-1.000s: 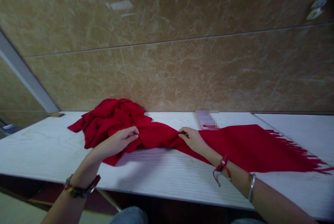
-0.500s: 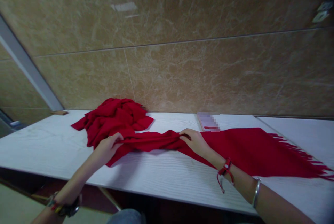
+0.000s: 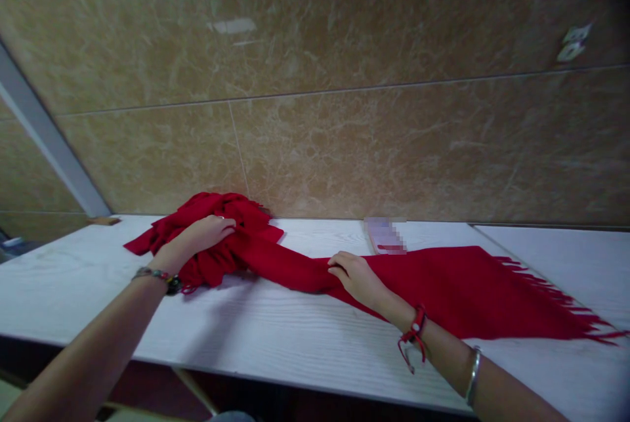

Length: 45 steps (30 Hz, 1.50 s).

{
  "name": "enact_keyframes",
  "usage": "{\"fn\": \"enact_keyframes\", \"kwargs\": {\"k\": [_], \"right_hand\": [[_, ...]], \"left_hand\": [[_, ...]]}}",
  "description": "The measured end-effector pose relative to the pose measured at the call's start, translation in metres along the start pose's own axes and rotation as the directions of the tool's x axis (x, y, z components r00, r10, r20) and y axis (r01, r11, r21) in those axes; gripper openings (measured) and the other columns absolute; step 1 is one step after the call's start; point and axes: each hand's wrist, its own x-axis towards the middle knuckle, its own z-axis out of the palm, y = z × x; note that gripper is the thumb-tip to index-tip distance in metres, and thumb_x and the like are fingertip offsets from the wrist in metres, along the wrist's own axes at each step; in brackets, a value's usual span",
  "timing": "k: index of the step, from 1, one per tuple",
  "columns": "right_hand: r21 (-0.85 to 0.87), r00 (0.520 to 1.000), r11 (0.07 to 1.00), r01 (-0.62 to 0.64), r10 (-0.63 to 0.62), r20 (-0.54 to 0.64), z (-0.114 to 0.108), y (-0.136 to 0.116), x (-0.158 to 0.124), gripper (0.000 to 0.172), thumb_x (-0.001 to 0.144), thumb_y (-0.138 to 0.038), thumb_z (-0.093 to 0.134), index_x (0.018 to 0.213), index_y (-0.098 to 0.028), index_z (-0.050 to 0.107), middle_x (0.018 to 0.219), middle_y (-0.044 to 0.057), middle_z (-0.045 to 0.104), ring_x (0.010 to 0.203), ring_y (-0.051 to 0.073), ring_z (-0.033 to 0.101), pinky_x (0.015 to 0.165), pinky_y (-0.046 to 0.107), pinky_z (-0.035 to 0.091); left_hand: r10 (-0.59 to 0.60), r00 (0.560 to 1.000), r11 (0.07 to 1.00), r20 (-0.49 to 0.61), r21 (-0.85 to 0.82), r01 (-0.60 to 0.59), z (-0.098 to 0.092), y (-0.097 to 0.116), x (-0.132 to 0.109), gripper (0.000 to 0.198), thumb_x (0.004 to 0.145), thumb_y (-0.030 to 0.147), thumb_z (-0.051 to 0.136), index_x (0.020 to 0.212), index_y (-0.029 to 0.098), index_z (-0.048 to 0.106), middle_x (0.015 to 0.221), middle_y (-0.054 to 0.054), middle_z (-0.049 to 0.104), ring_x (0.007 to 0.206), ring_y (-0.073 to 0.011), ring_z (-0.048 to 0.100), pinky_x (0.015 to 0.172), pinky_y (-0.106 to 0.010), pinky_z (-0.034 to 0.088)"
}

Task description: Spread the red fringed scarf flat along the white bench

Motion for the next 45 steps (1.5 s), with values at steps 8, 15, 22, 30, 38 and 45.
{"fn": "enact_keyframes", "kwargs": {"k": [8, 15, 22, 30, 38, 45], "right_hand": [[0.050, 0.994, 0.997, 0.061, -0.065, 0.086, -0.001, 0.000, -0.002, 0.012, 0.077, -0.009, 0.053, 0.077, -0.017, 0.062, 0.078, 0.003, 0.064, 0.072, 0.014, 0.058, 0.069, 0.025, 0.045], [0.033, 0.996, 0.997, 0.063, -0.065, 0.057, -0.001, -0.005, -0.003, 0.010, 0.076, -0.012, 0.056, 0.081, -0.016, 0.064, 0.081, 0.005, 0.067, 0.076, 0.015, 0.060, 0.072, 0.027, 0.046], [0.033, 1.000, 0.999, 0.023, -0.023, -0.009, -0.008, -0.003, -0.008, 0.010, 0.078, -0.015, 0.055, 0.083, -0.018, 0.063, 0.083, 0.004, 0.067, 0.075, 0.015, 0.061, 0.071, 0.027, 0.047], [-0.083, 0.989, 0.996, 0.039, -0.027, 0.142, -0.008, -0.006, -0.012, 0.016, 0.073, -0.015, 0.060, 0.089, -0.017, 0.063, 0.087, 0.006, 0.065, 0.078, 0.016, 0.060, 0.072, 0.027, 0.047], [-0.248, 0.964, 0.958, 0.147, -0.083, 0.251, -0.019, -0.013, -0.048, 0.021, 0.079, -0.010, 0.050, 0.095, -0.018, 0.062, 0.090, 0.007, 0.065, 0.082, 0.017, 0.060, 0.075, 0.027, 0.047], [-0.379, 0.957, 0.891, 0.250, -0.169, 0.235, -0.011, -0.009, -0.083, 0.023, 0.079, -0.005, 0.045, 0.090, -0.015, 0.064, 0.094, 0.011, 0.062, 0.081, 0.018, 0.059, 0.071, 0.028, 0.048]], "left_hand": [[-0.001, 0.977, 0.959, 0.215, 0.277, -0.060, -0.056, -0.034, -0.006, 0.030, 0.074, 0.024, 0.056, 0.047, 0.014, 0.050, 0.040, 0.010, 0.042, 0.042, -0.0034, 0.035, 0.048, -0.012, 0.028], [0.324, 0.823, 0.933, 0.466, -0.011, -0.361, 0.065, 0.101, -0.032, 0.038, 0.077, 0.032, 0.056, 0.112, 0.015, 0.053, 0.116, -0.007, 0.054, 0.104, -0.0180, 0.048, 0.091, -0.025, 0.033], [0.457, 0.786, 0.889, 0.416, -0.197, -0.413, 0.102, 0.112, -0.023, 0.018, 0.083, 0.026, 0.047, 0.091, 0.016, 0.059, 0.092, -0.004, 0.062, 0.087, -0.0147, 0.054, 0.082, -0.025, 0.039], [0.418, 0.779, 0.905, 0.467, -0.137, -0.404, 0.081, 0.125, -0.028, 0.004, 0.076, 0.020, 0.052, 0.075, 0.017, 0.056, 0.078, 0.000, 0.057, 0.075, -0.0133, 0.051, 0.072, -0.023, 0.039], [0.427, 0.627, 0.859, 0.652, -0.077, -0.506, 0.073, 0.131, -0.050, 0.008, 0.074, 0.017, 0.054, 0.074, 0.020, 0.061, 0.074, 0.001, 0.059, 0.071, -0.0133, 0.053, 0.067, -0.021, 0.038], [0.151, 0.663, 0.900, 0.733, 0.176, -0.399, 0.080, 0.129, -0.073, 0.016, 0.060, 0.010, 0.055, 0.068, 0.021, 0.064, 0.063, 0.001, 0.058, 0.059, -0.0137, 0.050, 0.053, -0.021, 0.037]]}}
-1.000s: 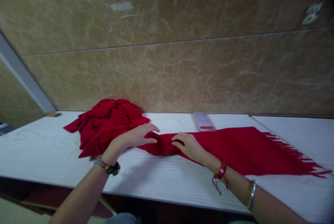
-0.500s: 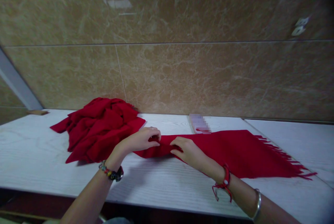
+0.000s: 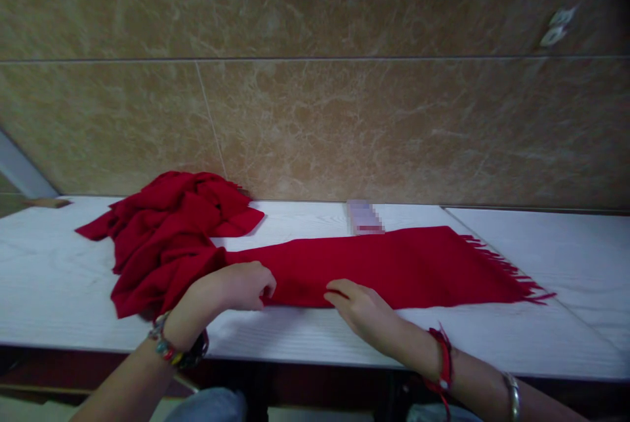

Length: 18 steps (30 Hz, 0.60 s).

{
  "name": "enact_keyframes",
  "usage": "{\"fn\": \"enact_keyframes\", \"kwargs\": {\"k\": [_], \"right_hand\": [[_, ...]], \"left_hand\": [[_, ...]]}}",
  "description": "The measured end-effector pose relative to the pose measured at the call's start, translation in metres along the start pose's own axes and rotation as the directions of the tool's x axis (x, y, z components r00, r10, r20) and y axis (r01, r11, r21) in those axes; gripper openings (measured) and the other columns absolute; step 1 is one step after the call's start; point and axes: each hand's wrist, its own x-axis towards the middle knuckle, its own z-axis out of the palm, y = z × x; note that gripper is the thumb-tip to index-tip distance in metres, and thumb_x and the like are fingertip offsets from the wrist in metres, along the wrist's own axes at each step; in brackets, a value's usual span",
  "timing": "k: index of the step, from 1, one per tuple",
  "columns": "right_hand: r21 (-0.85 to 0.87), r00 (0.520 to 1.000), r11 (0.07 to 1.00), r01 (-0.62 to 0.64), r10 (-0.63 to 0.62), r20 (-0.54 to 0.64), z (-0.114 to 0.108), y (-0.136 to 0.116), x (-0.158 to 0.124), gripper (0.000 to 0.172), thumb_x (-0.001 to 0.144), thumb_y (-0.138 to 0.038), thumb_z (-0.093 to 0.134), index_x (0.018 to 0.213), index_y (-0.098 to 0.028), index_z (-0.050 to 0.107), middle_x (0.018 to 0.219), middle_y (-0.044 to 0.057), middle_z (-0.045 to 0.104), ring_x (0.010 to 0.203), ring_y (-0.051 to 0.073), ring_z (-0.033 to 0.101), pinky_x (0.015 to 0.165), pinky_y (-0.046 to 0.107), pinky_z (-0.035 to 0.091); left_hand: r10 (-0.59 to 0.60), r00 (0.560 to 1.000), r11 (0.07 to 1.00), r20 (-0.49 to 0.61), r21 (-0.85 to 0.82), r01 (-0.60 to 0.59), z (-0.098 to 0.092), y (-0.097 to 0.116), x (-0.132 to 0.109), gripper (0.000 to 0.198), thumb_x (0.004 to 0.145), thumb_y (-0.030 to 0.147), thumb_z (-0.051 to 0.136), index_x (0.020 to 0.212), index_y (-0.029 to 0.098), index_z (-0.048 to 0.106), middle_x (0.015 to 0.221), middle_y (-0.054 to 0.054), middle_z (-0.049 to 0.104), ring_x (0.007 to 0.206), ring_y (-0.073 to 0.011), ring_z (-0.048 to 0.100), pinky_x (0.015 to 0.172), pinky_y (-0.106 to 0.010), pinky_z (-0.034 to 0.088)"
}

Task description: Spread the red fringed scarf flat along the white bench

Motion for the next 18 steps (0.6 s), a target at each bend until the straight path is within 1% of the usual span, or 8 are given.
{"fn": "enact_keyframes", "kwargs": {"k": [2, 4, 7, 9, 10, 12, 14, 18], "right_hand": [[-0.003, 1.000, 1.000, 0.011, -0.011, 0.019, 0.001, 0.000, -0.001, 0.020, 0.080, -0.007, 0.047, 0.085, -0.015, 0.064, 0.084, 0.009, 0.063, 0.074, 0.017, 0.057, 0.067, 0.027, 0.048], [-0.006, 0.999, 1.000, 0.029, -0.029, 0.046, 0.000, 0.001, 0.001, 0.017, 0.081, -0.009, 0.048, 0.083, -0.016, 0.064, 0.078, 0.007, 0.061, 0.072, 0.016, 0.056, 0.067, 0.027, 0.046], [0.016, 0.996, 0.999, 0.044, -0.045, 0.076, -0.003, 0.001, 0.003, 0.016, 0.080, -0.010, 0.050, 0.083, -0.016, 0.064, 0.078, 0.006, 0.061, 0.074, 0.016, 0.055, 0.069, 0.027, 0.045], [0.066, 0.995, 0.997, 0.039, -0.044, 0.089, -0.007, 0.002, 0.003, 0.015, 0.080, -0.013, 0.051, 0.086, -0.017, 0.064, 0.082, 0.006, 0.061, 0.077, 0.016, 0.055, 0.073, 0.027, 0.045], [0.104, 0.995, 0.994, 0.035, -0.045, 0.094, -0.009, 0.003, 0.002, 0.016, 0.081, -0.016, 0.052, 0.090, -0.017, 0.064, 0.086, 0.006, 0.060, 0.081, 0.017, 0.055, 0.076, 0.028, 0.045], [0.202, 0.991, 0.979, 0.031, -0.057, 0.121, -0.015, 0.006, 0.000, 0.021, 0.081, -0.023, 0.053, 0.100, -0.019, 0.062, 0.096, 0.007, 0.059, 0.089, 0.016, 0.054, 0.082, 0.028, 0.044], [0.273, 0.985, 0.962, 0.014, -0.061, 0.164, -0.022, 0.014, -0.004, 0.030, 0.082, -0.029, 0.052, 0.110, -0.020, 0.057, 0.111, 0.008, 0.055, 0.103, 0.017, 0.050, 0.091, 0.028, 0.040], [0.212, 0.974, 0.970, -0.121, 0.074, 0.216, -0.031, 0.038, -0.014, 0.049, 0.083, -0.040, 0.047, 0.129, -0.023, 0.039, 0.138, 0.010, 0.032, 0.129, 0.024, 0.021, 0.103, 0.045, 0.022]], "left_hand": [[-0.052, 0.998, 0.999, 0.039, 0.012, 0.051, -0.001, 0.003, -0.001, 0.018, 0.057, 0.009, 0.055, 0.066, 0.021, 0.064, 0.061, 0.002, 0.058, 0.058, -0.0137, 0.050, 0.051, -0.021, 0.037], [-0.033, 0.998, 0.999, 0.054, 0.010, 0.032, -0.004, 0.007, 0.001, 0.017, 0.057, 0.011, 0.058, 0.069, 0.021, 0.065, 0.063, 0.001, 0.059, 0.061, -0.0151, 0.052, 0.054, -0.022, 0.039], [0.088, 0.995, 0.996, -0.037, -0.019, -0.089, -0.004, 0.016, 0.014, 0.021, 0.070, 0.021, 0.055, 0.089, 0.020, 0.064, 0.083, -0.004, 0.063, 0.078, -0.0189, 0.055, 0.072, -0.028, 0.043], [0.153, 0.983, 0.987, -0.106, -0.028, -0.157, 0.002, 0.023, 0.026, 0.028, 0.080, 0.023, 0.044, 0.102, 0.017, 0.060, 0.100, -0.009, 0.060, 0.093, -0.0201, 0.053, 0.085, -0.031, 0.039], [0.151, 0.982, 0.987, -0.115, -0.031, -0.156, 0.007, 0.026, 0.032, 0.032, 0.082, 0.024, 0.041, 0.108, 0.016, 0.057, 0.108, -0.011, 0.057, 0.100, -0.0210, 0.051, 0.089, -0.032, 0.037], [0.067, 0.995, 0.997, -0.076, -0.041, -0.071, 0.017, 0.031, 0.041, 0.041, 0.082, 0.031, 0.043, 0.121, 0.017, 0.047, 0.126, -0.014, 0.045, 0.113, -0.0259, 0.042, 0.092, -0.037, 0.034], [-0.052, 0.999, 0.997, -0.005, -0.052, 0.052, 0.023, 0.032, 0.047, 0.060, 0.077, 0.041, 0.050, 0.131, 0.019, 0.035, 0.138, -0.017, 0.028, 0.124, -0.0325, 0.029, 0.094, -0.044, 0.031], [-0.144, 0.983, 0.987, 0.117, -0.057, 0.151, 0.021, 0.029, 0.049, 0.087, 0.066, 0.056, 0.056, 0.137, 0.019, 0.020, 0.142, -0.020, 0.009, 0.129, -0.0374, 0.012, 0.097, -0.053, 0.022]]}}
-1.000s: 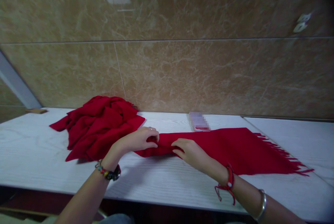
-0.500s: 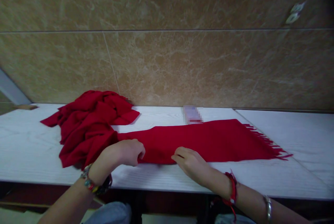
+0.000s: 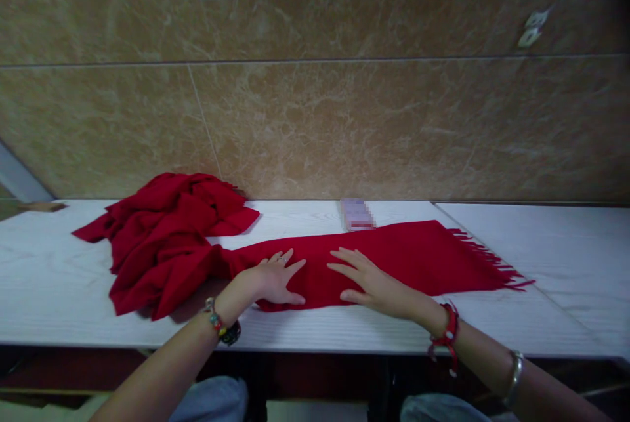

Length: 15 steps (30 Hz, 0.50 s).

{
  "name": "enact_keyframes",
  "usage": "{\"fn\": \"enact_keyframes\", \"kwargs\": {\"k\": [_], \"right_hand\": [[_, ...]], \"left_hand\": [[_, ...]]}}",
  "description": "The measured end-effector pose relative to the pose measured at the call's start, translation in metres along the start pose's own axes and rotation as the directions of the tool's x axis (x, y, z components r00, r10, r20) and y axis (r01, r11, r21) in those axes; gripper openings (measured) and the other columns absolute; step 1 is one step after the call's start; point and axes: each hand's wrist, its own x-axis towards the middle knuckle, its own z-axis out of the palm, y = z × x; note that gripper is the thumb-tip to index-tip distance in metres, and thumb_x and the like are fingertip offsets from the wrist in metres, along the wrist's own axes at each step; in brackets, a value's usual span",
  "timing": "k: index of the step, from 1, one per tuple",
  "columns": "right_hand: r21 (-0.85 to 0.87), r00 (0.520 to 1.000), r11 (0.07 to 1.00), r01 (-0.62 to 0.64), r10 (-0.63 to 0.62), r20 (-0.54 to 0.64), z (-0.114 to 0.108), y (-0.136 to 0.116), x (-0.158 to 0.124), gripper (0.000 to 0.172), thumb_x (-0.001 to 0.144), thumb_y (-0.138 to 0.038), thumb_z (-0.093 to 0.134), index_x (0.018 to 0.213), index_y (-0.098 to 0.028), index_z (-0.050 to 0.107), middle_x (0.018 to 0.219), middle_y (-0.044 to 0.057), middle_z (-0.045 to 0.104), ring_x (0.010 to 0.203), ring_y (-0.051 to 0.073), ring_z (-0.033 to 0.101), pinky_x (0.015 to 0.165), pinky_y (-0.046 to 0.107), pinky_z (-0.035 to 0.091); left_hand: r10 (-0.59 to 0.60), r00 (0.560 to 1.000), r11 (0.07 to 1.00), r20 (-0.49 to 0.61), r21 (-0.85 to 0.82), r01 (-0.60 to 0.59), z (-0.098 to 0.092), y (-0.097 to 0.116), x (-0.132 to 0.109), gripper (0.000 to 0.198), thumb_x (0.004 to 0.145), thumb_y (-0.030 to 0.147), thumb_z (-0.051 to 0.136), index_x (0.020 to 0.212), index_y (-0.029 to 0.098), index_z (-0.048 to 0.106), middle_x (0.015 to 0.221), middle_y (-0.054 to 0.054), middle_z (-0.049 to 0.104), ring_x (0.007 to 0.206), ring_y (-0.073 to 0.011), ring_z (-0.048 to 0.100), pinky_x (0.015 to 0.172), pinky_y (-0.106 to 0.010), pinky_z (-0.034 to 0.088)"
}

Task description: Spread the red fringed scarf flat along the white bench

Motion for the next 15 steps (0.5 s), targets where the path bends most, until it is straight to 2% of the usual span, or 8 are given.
{"fn": "enact_keyframes", "kwargs": {"k": [2, 4, 8, 12, 15], "right_hand": [[-0.038, 0.997, 0.997, -0.071, 0.072, 0.029, 0.000, 0.012, -0.004, 0.056, 0.084, -0.045, 0.043, 0.134, -0.024, 0.029, 0.141, 0.010, 0.026, 0.130, 0.027, 0.014, 0.102, 0.052, 0.017], [-0.068, 0.992, 0.993, -0.099, 0.104, 0.069, 0.003, 0.020, -0.007, 0.057, 0.085, -0.049, 0.039, 0.135, -0.025, 0.027, 0.141, 0.010, 0.025, 0.130, 0.028, 0.015, 0.102, 0.055, 0.015], [-0.105, 0.985, 0.989, -0.104, 0.117, 0.126, 0.006, 0.023, -0.007, 0.058, 0.085, -0.053, 0.031, 0.135, -0.024, 0.025, 0.142, 0.009, 0.022, 0.130, 0.028, 0.013, 0.102, 0.054, 0.014], [-0.108, 0.965, 0.987, -0.115, 0.137, 0.222, -0.003, 0.020, -0.005, 0.065, 0.084, -0.059, 0.025, 0.137, -0.022, 0.022, 0.144, 0.008, 0.017, 0.131, 0.026, 0.008, 0.104, 0.051, 0.011], [-0.085, 0.951, 0.988, -0.129, 0.148, 0.273, -0.010, 0.020, -0.006, 0.070, 0.081, -0.063, 0.026, 0.137, -0.022, 0.019, 0.144, 0.006, 0.014, 0.132, 0.024, 0.005, 0.105, 0.048, 0.009]], "left_hand": [[-0.019, 0.999, 1.000, 0.032, 0.001, 0.019, -0.005, -0.002, 0.000, 0.093, 0.063, 0.059, 0.056, 0.137, 0.021, 0.016, 0.142, -0.020, 0.003, 0.129, -0.0380, 0.007, 0.096, -0.056, 0.019], [-0.042, 0.998, 0.999, 0.055, 0.014, 0.041, -0.009, -0.004, 0.000, 0.099, 0.060, 0.062, 0.057, 0.138, 0.019, 0.012, 0.141, -0.021, -0.001, 0.129, -0.0382, 0.003, 0.096, -0.057, 0.018], [-0.081, 0.996, 0.995, 0.040, 0.069, 0.078, -0.013, 0.004, 0.005, 0.103, 0.060, 0.061, 0.059, 0.137, 0.009, 0.016, 0.140, -0.023, 0.004, 0.129, -0.0364, 0.001, 0.100, -0.052, 0.015], [0.119, 0.992, 0.992, 0.030, 0.034, -0.120, -0.013, 0.027, 0.014, 0.076, 0.079, 0.048, 0.042, 0.137, 0.006, 0.016, 0.142, -0.017, 0.005, 0.131, -0.0254, 0.005, 0.104, -0.038, 0.016], [0.144, 0.988, 0.990, 0.052, 0.002, -0.144, -0.010, 0.040, 0.017, 0.073, 0.082, 0.047, 0.039, 0.138, 0.009, 0.010, 0.143, -0.015, 0.002, 0.132, -0.0249, 0.002, 0.104, -0.043, 0.015]]}}
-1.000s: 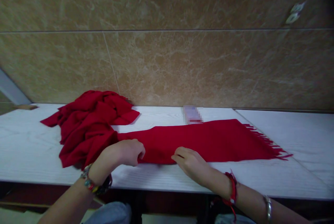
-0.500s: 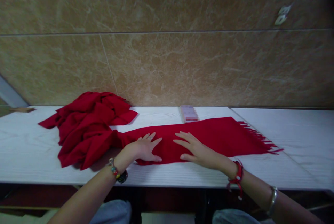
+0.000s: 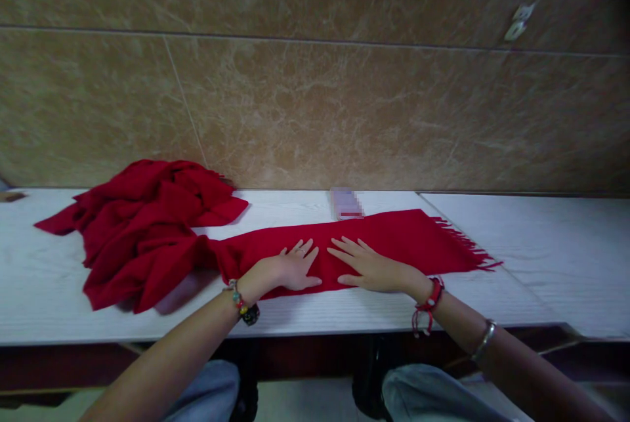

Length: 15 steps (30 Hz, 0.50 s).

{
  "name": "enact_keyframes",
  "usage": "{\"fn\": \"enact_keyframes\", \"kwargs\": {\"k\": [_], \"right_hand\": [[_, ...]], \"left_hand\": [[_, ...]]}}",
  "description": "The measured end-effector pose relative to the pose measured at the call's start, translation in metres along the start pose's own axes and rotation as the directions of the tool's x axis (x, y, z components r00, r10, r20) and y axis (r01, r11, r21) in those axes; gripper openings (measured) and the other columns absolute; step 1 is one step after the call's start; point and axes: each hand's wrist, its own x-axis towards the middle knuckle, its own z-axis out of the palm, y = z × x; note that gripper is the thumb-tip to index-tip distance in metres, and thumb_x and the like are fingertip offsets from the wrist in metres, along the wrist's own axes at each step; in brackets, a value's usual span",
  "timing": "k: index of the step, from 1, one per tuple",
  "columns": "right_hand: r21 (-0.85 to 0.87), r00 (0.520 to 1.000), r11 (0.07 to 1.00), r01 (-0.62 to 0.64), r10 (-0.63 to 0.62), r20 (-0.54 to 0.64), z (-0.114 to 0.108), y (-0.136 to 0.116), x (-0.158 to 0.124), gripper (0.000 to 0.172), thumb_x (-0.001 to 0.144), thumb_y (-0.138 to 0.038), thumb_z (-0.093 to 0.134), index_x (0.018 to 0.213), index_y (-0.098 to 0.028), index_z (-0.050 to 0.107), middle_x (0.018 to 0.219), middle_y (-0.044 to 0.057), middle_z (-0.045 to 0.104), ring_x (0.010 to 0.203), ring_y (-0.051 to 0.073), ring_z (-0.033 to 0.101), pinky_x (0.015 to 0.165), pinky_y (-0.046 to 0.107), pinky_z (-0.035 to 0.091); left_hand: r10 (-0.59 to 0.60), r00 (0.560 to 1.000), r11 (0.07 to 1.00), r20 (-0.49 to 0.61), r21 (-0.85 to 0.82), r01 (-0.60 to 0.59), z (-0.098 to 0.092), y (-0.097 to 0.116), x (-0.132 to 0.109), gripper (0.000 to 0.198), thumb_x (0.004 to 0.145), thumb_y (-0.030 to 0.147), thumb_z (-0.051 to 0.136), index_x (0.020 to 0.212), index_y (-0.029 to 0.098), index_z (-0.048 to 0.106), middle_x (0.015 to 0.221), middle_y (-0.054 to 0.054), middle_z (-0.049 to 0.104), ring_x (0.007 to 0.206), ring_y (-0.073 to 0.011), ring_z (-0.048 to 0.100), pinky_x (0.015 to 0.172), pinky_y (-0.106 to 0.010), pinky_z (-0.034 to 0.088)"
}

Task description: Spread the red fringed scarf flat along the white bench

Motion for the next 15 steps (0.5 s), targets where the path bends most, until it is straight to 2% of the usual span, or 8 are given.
{"fn": "enact_keyframes", "kwargs": {"k": [5, 10, 12, 15], "right_hand": [[0.024, 0.999, 1.000, 0.002, -0.003, 0.052, -0.001, 0.005, -0.006, 0.072, 0.080, -0.064, 0.028, 0.138, -0.024, 0.014, 0.145, 0.005, 0.011, 0.132, 0.024, 0.001, 0.106, 0.046, 0.006], [0.041, 0.997, 0.999, 0.007, -0.010, 0.073, 0.000, 0.007, -0.006, 0.072, 0.081, -0.064, 0.028, 0.138, -0.025, 0.010, 0.145, 0.005, 0.008, 0.132, 0.025, -0.002, 0.105, 0.049, 0.004], [0.052, 0.999, 0.999, -0.015, 0.012, 0.048, -0.001, 0.005, -0.003, 0.067, 0.083, -0.062, 0.024, 0.138, -0.026, 0.010, 0.146, 0.004, 0.008, 0.132, 0.024, -0.001, 0.105, 0.049, 0.005], [0.024, 0.998, 0.999, -0.041, 0.042, -0.049, 0.000, -0.002, 0.005, 0.064, 0.085, -0.059, 0.019, 0.138, -0.024, 0.013, 0.145, 0.004, 0.009, 0.132, 0.024, 0.000, 0.104, 0.051, 0.006]], "left_hand": [[0.010, 0.998, 1.000, 0.066, -0.015, -0.009, 0.005, -0.006, 0.001, 0.084, 0.075, 0.054, 0.046, 0.138, 0.018, 0.004, 0.143, -0.011, -0.008, 0.130, -0.0270, -0.008, 0.102, -0.053, 0.008], [-0.063, 0.997, 0.998, 0.041, -0.029, 0.064, 0.004, -0.014, 0.007, 0.101, 0.062, 0.065, 0.053, 0.138, 0.023, 0.003, 0.142, -0.011, -0.010, 0.129, -0.0330, -0.009, 0.098, -0.060, 0.005], [-0.090, 0.995, 0.996, 0.050, -0.023, 0.091, 0.001, -0.013, 0.010, 0.107, 0.056, 0.066, 0.057, 0.138, 0.023, 0.002, 0.142, -0.012, -0.010, 0.129, -0.0346, -0.009, 0.097, -0.061, 0.006], [-0.125, 0.990, 0.992, 0.067, -0.004, 0.126, -0.003, -0.012, 0.015, 0.116, 0.050, 0.066, 0.060, 0.138, 0.021, 0.000, 0.141, -0.013, -0.013, 0.128, -0.0369, -0.011, 0.096, -0.063, 0.007]]}}
